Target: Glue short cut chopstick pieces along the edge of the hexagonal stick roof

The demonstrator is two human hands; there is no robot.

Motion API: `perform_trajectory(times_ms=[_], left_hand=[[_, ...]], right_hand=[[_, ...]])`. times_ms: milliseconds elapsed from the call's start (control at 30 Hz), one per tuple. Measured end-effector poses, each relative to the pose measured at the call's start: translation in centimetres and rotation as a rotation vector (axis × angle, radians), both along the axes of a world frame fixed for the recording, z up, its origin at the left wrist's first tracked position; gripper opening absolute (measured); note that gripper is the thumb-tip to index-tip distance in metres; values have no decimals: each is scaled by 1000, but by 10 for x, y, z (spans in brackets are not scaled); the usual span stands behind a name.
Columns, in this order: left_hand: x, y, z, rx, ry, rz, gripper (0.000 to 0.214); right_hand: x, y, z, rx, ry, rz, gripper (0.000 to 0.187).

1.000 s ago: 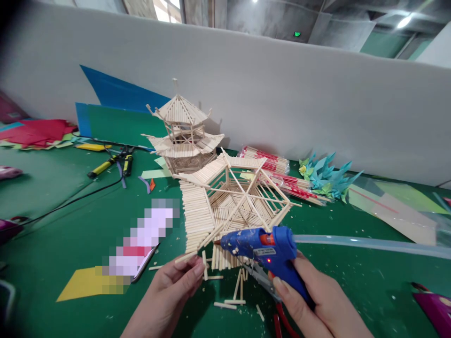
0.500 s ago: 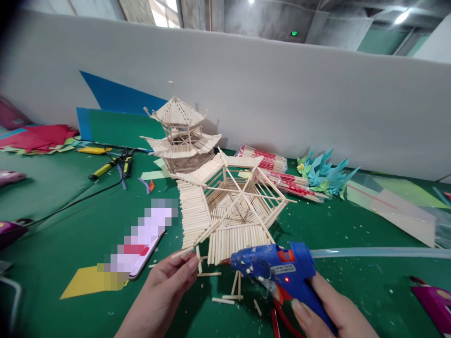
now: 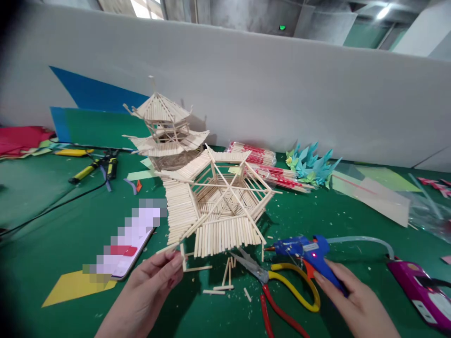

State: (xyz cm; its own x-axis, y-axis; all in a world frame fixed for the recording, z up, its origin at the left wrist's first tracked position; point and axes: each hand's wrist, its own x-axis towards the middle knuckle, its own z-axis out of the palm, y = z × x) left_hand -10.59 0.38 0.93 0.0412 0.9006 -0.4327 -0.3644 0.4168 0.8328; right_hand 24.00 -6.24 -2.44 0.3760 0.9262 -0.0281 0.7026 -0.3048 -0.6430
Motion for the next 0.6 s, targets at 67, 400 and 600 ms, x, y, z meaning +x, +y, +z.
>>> perform_trajectory(times_ms=[67,400,600], left_hand=[[-1,-2,-1,-8,8,-2,13],[-3,-5,1,-27,25,-6,14],[1,-6,3,11,-11,0,14]], right_hand=[[-3,6,2,-59,-1,24,46],[-11,21,21,-22,18,197,40],[34,43,-8,-30,10,54,40]])
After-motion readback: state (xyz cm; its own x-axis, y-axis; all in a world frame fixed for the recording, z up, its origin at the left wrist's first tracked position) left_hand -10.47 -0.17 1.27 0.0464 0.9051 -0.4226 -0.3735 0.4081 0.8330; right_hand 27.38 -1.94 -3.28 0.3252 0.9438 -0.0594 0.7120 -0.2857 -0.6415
